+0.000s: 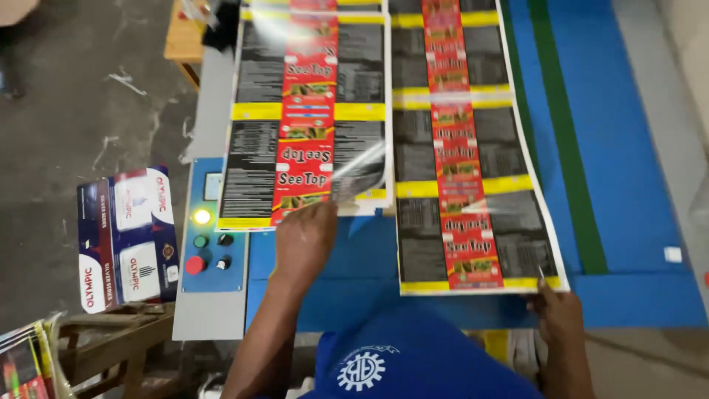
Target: Feeding and arranging printed product labels into a laminating or finishing machine.
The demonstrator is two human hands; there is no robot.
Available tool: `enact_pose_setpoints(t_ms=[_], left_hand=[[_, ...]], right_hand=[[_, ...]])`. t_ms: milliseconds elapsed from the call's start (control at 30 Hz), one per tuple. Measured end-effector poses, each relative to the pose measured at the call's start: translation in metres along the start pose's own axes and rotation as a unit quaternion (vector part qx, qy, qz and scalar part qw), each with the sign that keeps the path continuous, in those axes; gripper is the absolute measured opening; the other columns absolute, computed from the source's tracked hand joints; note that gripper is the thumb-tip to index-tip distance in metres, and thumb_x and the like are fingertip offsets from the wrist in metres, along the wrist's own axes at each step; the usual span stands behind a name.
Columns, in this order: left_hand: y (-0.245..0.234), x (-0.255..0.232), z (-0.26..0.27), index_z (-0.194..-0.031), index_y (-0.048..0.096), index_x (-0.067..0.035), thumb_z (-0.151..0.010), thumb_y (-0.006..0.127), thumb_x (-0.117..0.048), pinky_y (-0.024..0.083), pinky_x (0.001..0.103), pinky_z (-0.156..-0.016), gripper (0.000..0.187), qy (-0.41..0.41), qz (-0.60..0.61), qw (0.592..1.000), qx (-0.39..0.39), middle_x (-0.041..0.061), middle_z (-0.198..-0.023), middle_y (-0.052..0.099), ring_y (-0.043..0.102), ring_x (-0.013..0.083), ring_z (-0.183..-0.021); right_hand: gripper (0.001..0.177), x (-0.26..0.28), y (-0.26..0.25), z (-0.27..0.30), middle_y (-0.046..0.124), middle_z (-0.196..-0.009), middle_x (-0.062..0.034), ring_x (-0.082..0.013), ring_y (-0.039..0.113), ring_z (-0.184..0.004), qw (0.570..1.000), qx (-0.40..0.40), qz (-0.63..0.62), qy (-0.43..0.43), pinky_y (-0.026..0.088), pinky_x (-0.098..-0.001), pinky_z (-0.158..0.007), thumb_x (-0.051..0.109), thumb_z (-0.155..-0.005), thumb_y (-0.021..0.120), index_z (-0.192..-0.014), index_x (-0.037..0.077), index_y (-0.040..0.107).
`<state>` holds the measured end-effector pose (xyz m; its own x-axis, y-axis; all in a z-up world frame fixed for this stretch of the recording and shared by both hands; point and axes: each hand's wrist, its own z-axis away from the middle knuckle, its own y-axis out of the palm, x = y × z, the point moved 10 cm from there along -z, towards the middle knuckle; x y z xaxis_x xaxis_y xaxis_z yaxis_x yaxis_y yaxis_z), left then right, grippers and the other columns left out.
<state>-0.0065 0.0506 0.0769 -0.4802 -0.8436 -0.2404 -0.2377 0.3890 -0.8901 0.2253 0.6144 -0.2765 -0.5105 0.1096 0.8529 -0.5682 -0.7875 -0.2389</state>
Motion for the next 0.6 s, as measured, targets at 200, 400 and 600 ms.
enact_pose_setpoints(t_ms=[200, 400, 600], left_hand=[[-0.019, 0.007, 0.005, -0.097, 0.071, -0.004, -0.096, 0.070, -0.013, 0.054, 0.044, -0.061, 0.009, -0.071, 0.034, 0.995, -0.061, 0.015, -0.084, 0.073, 0.069, 0.0340, -0.070], [-0.025, -0.001, 0.002, -0.097, 0.070, -0.005, -0.097, 0.070, -0.012, 0.055, 0.044, -0.064, 0.008, -0.069, 0.046, 0.994, -0.066, 0.014, -0.087, 0.073, 0.070, 0.0326, -0.074], [-0.013, -0.015, 0.012, -0.106, 0.069, 0.001, -0.092, 0.068, -0.009, 0.058, 0.045, -0.080, 0.017, 0.009, 0.125, 0.988, -0.086, 0.019, -0.105, 0.073, 0.072, 0.0355, -0.094]], right_hand=[[0.019, 0.063, 0.043, 0.004, 0.070, -0.086, -0.0134, -0.0203, 0.063, -0.064, 0.993, 0.049, -0.099, -0.034, 0.049, -0.0308, -0.055, 0.016, -0.106, 0.064, -0.106, -0.002, 0.064], [0.016, 0.113, 0.081, -0.019, 0.072, -0.092, -0.0118, -0.0190, 0.069, -0.072, 0.990, 0.077, -0.098, -0.061, 0.047, -0.0289, -0.055, 0.015, -0.105, 0.063, -0.111, 0.000, 0.065], [0.024, 0.089, 0.079, -0.042, 0.072, -0.101, -0.0155, -0.0230, 0.070, -0.079, 0.993, 0.097, -0.059, 0.008, 0.050, -0.0323, -0.056, 0.020, -0.108, 0.054, -0.125, 0.005, 0.059]])
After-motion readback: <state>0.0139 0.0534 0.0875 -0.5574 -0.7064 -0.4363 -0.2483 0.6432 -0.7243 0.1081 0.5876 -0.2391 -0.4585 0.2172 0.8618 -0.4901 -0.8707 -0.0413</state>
